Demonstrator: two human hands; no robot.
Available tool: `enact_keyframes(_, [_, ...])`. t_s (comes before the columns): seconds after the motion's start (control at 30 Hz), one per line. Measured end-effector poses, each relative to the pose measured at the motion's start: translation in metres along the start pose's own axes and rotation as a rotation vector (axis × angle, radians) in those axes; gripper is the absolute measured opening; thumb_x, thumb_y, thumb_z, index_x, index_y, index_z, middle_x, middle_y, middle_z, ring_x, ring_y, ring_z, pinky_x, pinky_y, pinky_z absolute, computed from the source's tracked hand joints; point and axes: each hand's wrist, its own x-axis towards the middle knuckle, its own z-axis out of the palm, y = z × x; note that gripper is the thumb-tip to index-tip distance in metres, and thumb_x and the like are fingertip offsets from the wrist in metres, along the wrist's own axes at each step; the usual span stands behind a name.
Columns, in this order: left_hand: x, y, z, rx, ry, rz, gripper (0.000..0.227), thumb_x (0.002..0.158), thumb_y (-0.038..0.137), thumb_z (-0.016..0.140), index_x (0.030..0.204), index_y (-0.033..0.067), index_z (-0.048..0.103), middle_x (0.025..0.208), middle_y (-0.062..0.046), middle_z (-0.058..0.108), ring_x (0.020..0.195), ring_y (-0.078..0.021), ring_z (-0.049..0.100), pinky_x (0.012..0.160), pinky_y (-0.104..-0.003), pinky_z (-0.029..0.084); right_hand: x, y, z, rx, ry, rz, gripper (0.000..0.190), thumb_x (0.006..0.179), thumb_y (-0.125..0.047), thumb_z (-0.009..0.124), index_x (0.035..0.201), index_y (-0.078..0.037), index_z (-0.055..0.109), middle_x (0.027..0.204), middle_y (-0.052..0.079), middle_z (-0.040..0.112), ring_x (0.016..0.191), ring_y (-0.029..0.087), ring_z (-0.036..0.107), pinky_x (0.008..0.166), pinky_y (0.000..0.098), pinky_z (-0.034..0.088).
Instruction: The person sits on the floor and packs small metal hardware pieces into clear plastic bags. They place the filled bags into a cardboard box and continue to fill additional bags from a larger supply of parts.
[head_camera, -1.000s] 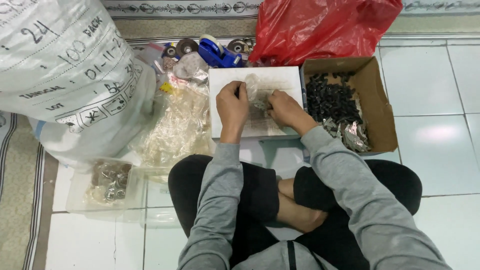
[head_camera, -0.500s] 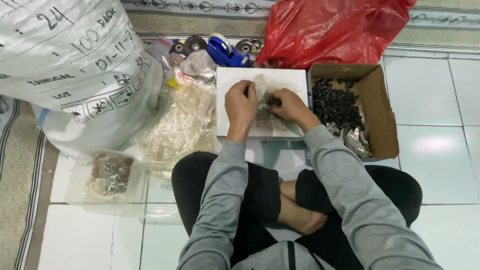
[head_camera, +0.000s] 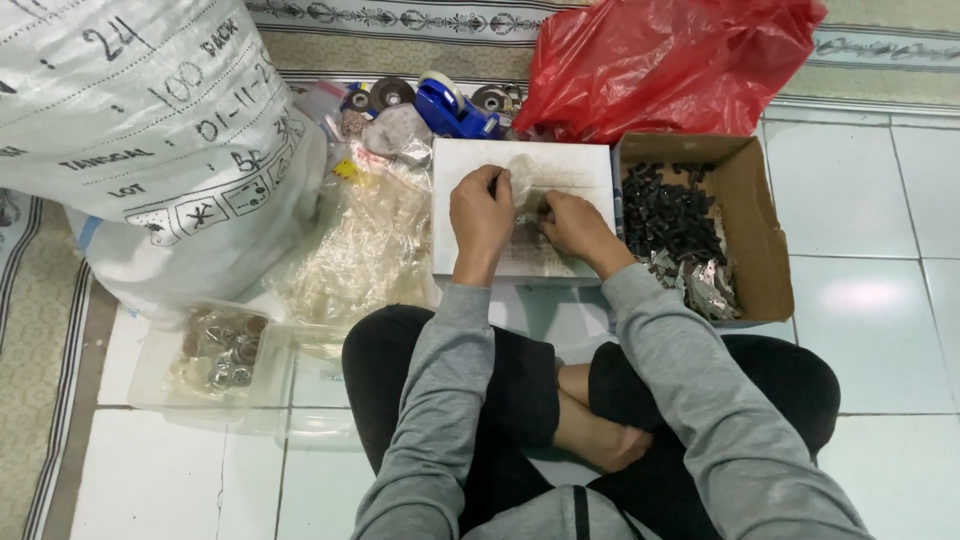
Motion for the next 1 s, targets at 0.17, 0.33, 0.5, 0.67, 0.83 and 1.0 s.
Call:
enact_keyframes(0.17, [-0.001, 0.001, 0.000, -0.018, -0.006, -0.011, 0.023, 0.100, 0.012, 0.058, 0.103, -0.0049, 0.074, 0.086, -0.022, 0.073, 0.086, -0.0367, 0.075, 0.068, -0.044, 0.062, 0.008, 0.005, 0.005, 0.008, 0.023, -0.001, 0.027, 0.088, -0.012, 0.068, 0.111, 0.001, 0.069, 0.100, 0.022, 0.069, 0.100, 0.042, 0.069, 0.083, 0.0511, 0.057])
enact_keyframes(0.33, [-0.001, 0.003, -0.002, -0.024, -0.011, -0.015, 0.024, 0.100, 0.012, 0.058, 0.103, -0.0046, 0.075, 0.086, -0.022, 0.073, 0.087, -0.0373, 0.075, 0.068, -0.045, 0.062, 0.010, 0.004, 0.007, -0.016, 0.011, 0.020, 0.029, 0.087, -0.010, 0.068, 0.112, 0.003, 0.070, 0.106, 0.023, 0.067, 0.104, 0.043, 0.067, 0.085, 0.0500, 0.057])
enact_keyframes(0.5, [-0.001, 0.000, -0.001, -0.041, -0.006, -0.013, 0.023, 0.100, 0.011, 0.058, 0.103, -0.0049, 0.075, 0.087, -0.023, 0.073, 0.087, -0.0379, 0.075, 0.067, -0.045, 0.062, 0.008, 0.003, 0.011, -0.119, 0.007, 0.003, 0.026, 0.090, -0.011, 0.067, 0.112, 0.003, 0.066, 0.099, 0.022, 0.067, 0.100, 0.042, 0.069, 0.081, 0.0516, 0.057])
enact_keyframes(0.67, [-0.001, 0.001, -0.001, -0.040, -0.013, -0.012, 0.024, 0.100, 0.012, 0.058, 0.103, -0.0052, 0.075, 0.087, -0.023, 0.074, 0.087, -0.0379, 0.075, 0.068, -0.045, 0.062, 0.001, -0.002, 0.007, -0.057, 0.038, -0.024, 0.025, 0.090, -0.007, 0.066, 0.113, 0.004, 0.064, 0.099, 0.024, 0.069, 0.101, 0.044, 0.069, 0.082, 0.0522, 0.057])
enact_keyframes(0.83, [0.001, -0.003, 0.000, -0.023, -0.013, -0.009, 0.024, 0.100, 0.012, 0.058, 0.102, -0.0041, 0.075, 0.086, -0.023, 0.074, 0.086, -0.0375, 0.075, 0.067, -0.045, 0.063, -0.006, -0.008, -0.001, 0.033, 0.057, 0.004, 0.023, 0.091, -0.009, 0.068, 0.111, 0.001, 0.068, 0.098, 0.021, 0.072, 0.101, 0.042, 0.070, 0.082, 0.0502, 0.058])
enact_keyframes(1.0, [0.001, -0.004, 0.002, -0.018, -0.005, 0.004, 0.023, 0.099, 0.013, 0.059, 0.100, -0.0032, 0.075, 0.085, -0.022, 0.074, 0.085, -0.0383, 0.075, 0.067, -0.045, 0.062, 0.020, 0.048, 0.013, 0.414, 0.269, 0.104, 0.024, 0.090, -0.022, 0.074, 0.112, -0.014, 0.075, 0.095, 0.008, 0.074, 0.089, 0.024, 0.071, 0.079, 0.0399, 0.050])
